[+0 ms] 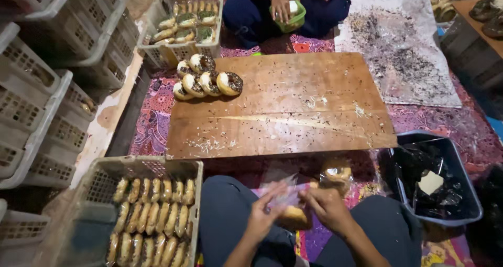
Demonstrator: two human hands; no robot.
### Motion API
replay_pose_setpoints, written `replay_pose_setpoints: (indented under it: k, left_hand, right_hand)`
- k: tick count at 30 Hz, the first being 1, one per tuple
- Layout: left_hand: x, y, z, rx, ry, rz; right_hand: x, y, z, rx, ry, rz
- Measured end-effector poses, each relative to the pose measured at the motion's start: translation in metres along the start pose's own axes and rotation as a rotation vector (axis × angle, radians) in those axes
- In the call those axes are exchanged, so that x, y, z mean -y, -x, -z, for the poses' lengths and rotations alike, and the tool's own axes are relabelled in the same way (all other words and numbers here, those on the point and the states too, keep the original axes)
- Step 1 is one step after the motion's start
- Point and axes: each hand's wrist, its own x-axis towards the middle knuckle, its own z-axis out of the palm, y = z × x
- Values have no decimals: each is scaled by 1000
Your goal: The person picks up chocolate-frosted donuts from a wooden board, places each into a clear plastic bag, and arranges the packaged donuts into a white plastic crate. The person repeats this process for multiple donuts throughout the clip.
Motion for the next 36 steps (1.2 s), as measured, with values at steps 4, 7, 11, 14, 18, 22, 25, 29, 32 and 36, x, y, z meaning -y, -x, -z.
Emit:
replay_pose_setpoints:
  k: [4, 7, 11, 14, 18, 22, 25, 29, 32, 36]
  left_hand:
    - [18, 7, 8, -95, 174, 193]
    - [24, 11, -1, 2, -114, 241]
    - [-16, 37, -25, 386, -336, 233]
    - [-70, 44, -28, 460, -352, 248]
    - [-114, 39, -42, 620, -738, -279]
    - [-100, 31, -48, 800, -745, -536]
    - [-63, 14, -18, 673, -98, 34]
    - [12, 24, 4, 140, 220, 15]
    - [53, 19, 21, -127, 200, -169]
    - [57, 48, 40, -333, 412, -2]
  right_hand:
    - [0, 16, -5, -206, 213, 330]
    - [-5, 27, -11, -110, 502, 644]
    - [-16, 21, 21, 73, 755, 975]
    - [-41, -14, 85, -94, 518, 380]
    - [-69, -4, 97, -260, 1226, 344]
    - [-109, 43, -3, 493, 331, 556]
    - [-127, 52, -57, 574, -366, 152]
    - [-124, 32, -93, 294, -734, 109]
    - [-140, -7, -89, 397, -787, 461]
    - [-186, 12, -61, 501, -1415, -119]
